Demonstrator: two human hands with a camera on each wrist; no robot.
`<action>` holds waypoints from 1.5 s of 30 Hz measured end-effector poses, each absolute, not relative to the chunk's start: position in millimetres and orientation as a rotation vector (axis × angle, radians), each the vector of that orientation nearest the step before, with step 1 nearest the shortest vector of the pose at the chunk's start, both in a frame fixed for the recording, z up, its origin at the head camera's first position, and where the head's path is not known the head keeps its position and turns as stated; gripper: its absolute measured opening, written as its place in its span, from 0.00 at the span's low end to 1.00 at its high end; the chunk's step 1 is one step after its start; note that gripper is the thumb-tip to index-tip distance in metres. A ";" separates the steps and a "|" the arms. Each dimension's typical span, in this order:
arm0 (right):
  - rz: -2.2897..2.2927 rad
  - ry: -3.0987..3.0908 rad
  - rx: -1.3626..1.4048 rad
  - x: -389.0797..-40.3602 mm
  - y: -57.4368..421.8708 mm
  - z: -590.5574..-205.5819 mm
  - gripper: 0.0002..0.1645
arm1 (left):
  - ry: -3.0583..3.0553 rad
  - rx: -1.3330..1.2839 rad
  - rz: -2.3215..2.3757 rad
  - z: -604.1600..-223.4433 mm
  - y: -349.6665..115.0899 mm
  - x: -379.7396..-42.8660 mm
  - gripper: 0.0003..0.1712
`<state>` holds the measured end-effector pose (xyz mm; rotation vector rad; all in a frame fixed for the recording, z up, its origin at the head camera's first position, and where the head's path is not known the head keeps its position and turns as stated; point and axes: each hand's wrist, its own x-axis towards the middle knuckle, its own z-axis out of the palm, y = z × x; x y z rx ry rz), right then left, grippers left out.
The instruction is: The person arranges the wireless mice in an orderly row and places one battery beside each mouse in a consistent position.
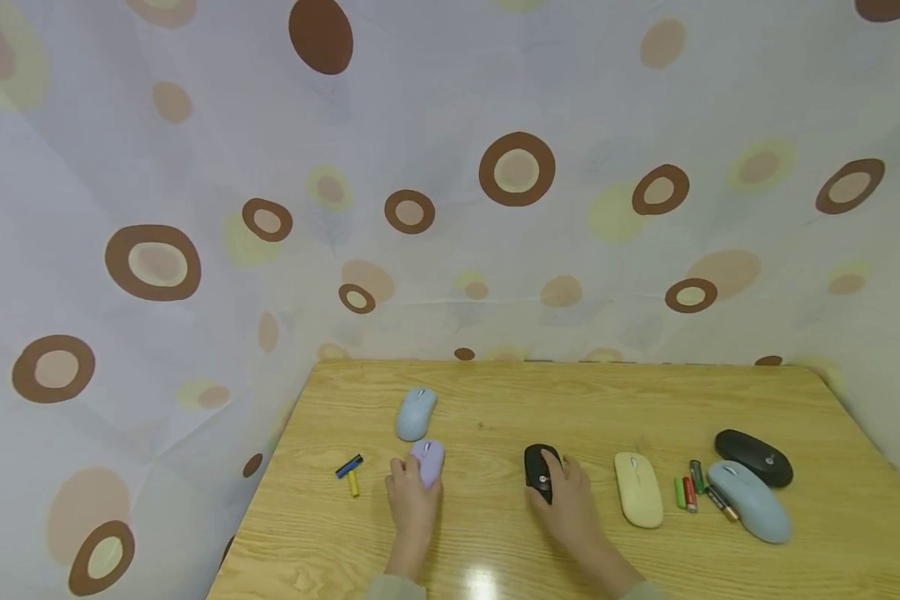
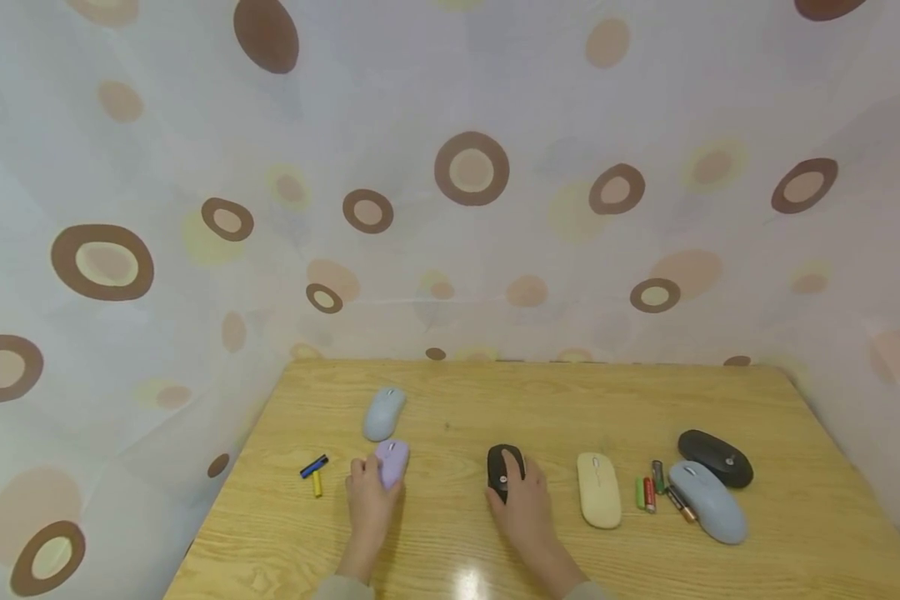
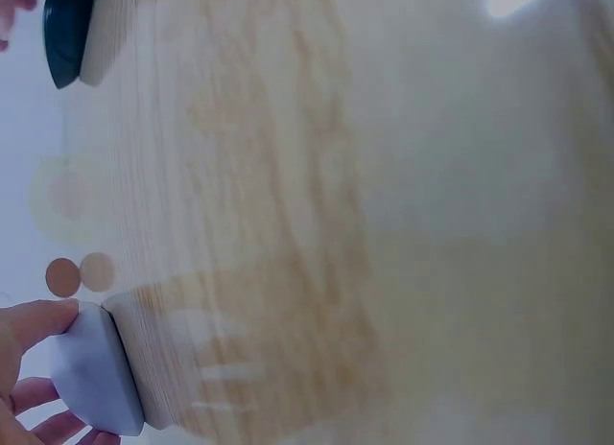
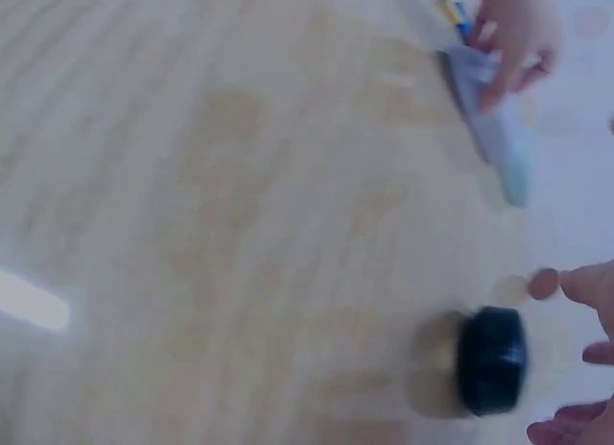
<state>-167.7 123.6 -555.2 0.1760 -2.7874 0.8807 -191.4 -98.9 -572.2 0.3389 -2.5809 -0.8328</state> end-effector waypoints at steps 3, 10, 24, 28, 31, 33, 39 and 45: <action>0.935 -2.755 0.253 -173.1 138.3 -537.3 0.30 | -2.582 0.326 -0.836 -571.8 -99.1 -191.2 0.21; 0.881 -2.629 0.301 -183.0 200.2 -507.0 0.28 | -2.584 0.314 -0.830 -571.2 -99.5 -190.5 0.21; 0.780 -2.872 -0.247 -164.3 324.2 -521.3 0.28 | -2.612 0.311 -0.848 -569.1 -99.1 -188.7 0.20; 0.807 -3.016 -0.395 -158.6 342.4 -525.7 0.32 | -2.613 0.316 -0.841 -569.3 -99.5 -189.5 0.20; 0.847 -3.064 -0.449 -154.7 350.9 -529.6 0.34 | -2.610 0.314 -0.831 -569.2 -99.8 -190.2 0.21; 0.851 -3.069 -0.439 -152.4 355.2 -532.9 0.35 | -2.611 0.315 -0.827 -569.2 -99.7 -190.2 0.21; 0.907 -3.056 -0.384 -149.5 366.2 -541.8 0.36 | -2.618 0.306 -0.831 -567.4 -99.3 -189.4 0.21; 0.953 -3.070 -0.368 -149.9 375.2 -548.4 0.38 | -2.619 0.303 -0.835 -567.2 -99.3 -188.8 0.21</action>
